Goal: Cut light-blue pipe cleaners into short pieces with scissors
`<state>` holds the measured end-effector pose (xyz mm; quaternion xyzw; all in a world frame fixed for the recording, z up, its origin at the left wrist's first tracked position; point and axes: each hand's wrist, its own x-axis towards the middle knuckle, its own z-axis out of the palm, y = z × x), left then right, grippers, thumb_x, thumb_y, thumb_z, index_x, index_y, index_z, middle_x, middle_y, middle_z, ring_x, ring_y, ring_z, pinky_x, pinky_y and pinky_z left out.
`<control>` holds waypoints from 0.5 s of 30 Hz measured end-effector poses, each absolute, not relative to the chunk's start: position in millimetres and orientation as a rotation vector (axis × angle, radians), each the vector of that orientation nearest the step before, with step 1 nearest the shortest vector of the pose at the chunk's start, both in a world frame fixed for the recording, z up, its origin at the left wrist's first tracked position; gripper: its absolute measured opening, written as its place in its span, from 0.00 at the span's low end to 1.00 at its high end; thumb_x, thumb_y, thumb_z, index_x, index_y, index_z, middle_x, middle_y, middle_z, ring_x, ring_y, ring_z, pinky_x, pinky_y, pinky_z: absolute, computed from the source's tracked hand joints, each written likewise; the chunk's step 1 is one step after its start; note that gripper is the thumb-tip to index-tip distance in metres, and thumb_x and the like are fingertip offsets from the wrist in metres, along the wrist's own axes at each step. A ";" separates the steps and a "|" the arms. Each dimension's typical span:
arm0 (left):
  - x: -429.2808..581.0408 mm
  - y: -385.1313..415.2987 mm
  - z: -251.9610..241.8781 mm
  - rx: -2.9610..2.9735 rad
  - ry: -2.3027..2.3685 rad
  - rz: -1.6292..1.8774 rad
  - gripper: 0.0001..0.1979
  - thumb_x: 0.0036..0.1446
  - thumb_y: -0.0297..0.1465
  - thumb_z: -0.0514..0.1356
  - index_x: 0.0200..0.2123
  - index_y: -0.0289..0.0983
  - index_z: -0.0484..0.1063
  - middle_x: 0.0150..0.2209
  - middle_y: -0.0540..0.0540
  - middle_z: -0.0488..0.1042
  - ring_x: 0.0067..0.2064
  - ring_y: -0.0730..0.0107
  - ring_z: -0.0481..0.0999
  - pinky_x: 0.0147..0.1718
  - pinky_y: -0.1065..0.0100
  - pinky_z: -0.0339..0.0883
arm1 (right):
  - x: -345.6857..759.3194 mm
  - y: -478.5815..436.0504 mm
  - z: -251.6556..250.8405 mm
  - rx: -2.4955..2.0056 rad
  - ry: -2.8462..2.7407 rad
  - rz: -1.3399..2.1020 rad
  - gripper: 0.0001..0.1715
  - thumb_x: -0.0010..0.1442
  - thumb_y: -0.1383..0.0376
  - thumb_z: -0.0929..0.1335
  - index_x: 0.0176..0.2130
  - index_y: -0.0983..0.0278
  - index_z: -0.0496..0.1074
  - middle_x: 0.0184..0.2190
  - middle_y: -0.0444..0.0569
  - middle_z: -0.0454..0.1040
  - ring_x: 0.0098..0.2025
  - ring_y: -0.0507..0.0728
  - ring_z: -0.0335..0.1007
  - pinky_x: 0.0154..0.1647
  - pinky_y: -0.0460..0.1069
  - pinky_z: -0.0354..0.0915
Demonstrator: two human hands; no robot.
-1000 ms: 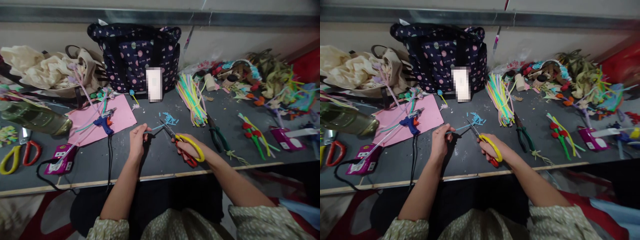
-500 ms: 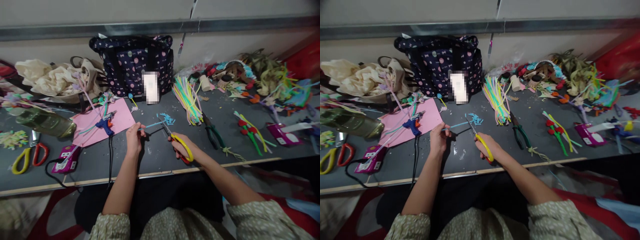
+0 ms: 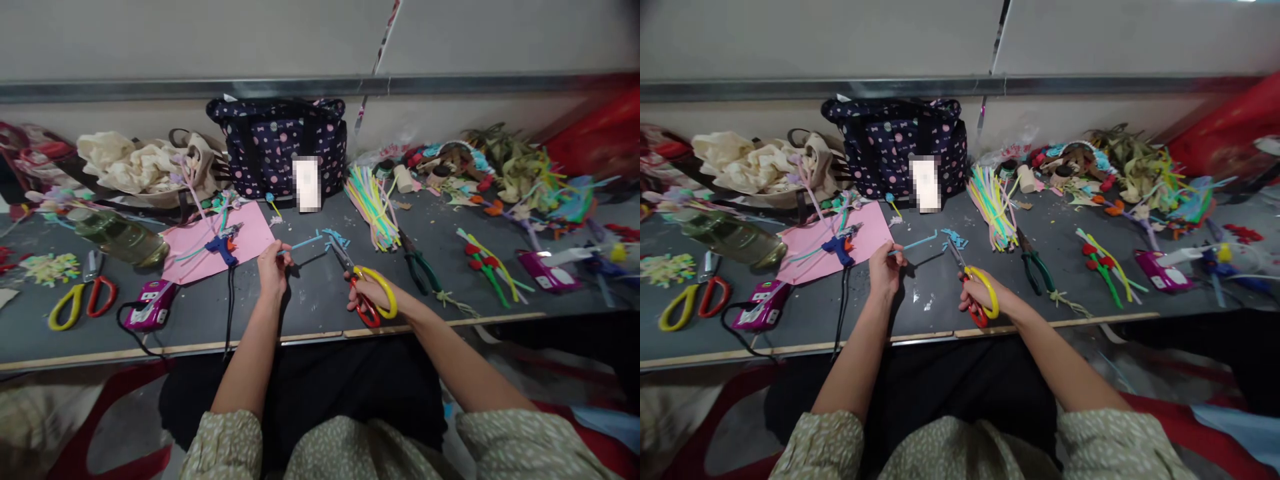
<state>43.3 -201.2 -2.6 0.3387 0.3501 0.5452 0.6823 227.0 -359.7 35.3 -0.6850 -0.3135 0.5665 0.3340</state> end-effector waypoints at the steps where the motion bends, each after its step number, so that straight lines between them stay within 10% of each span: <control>1: 43.3 -201.1 -3.3 0.768 0.780 1.219 0.11 0.49 0.38 0.65 0.24 0.35 0.73 0.18 0.53 0.68 0.17 0.79 0.63 0.19 0.74 0.63 | 229.0 -360.9 39.9 -1.749 -0.816 1.481 0.27 0.50 0.70 0.65 0.51 0.62 0.61 0.23 0.41 0.73 0.30 0.58 0.81 0.19 0.42 0.66; 15: 42.9 -206.6 1.5 0.844 0.789 1.114 0.15 0.50 0.42 0.65 0.27 0.34 0.76 0.17 0.52 0.69 0.18 0.78 0.66 0.22 0.74 0.64 | 233.4 -370.1 44.5 -1.719 -0.950 1.451 0.22 0.53 0.67 0.65 0.49 0.62 0.64 0.25 0.42 0.75 0.21 0.53 0.74 0.17 0.43 0.66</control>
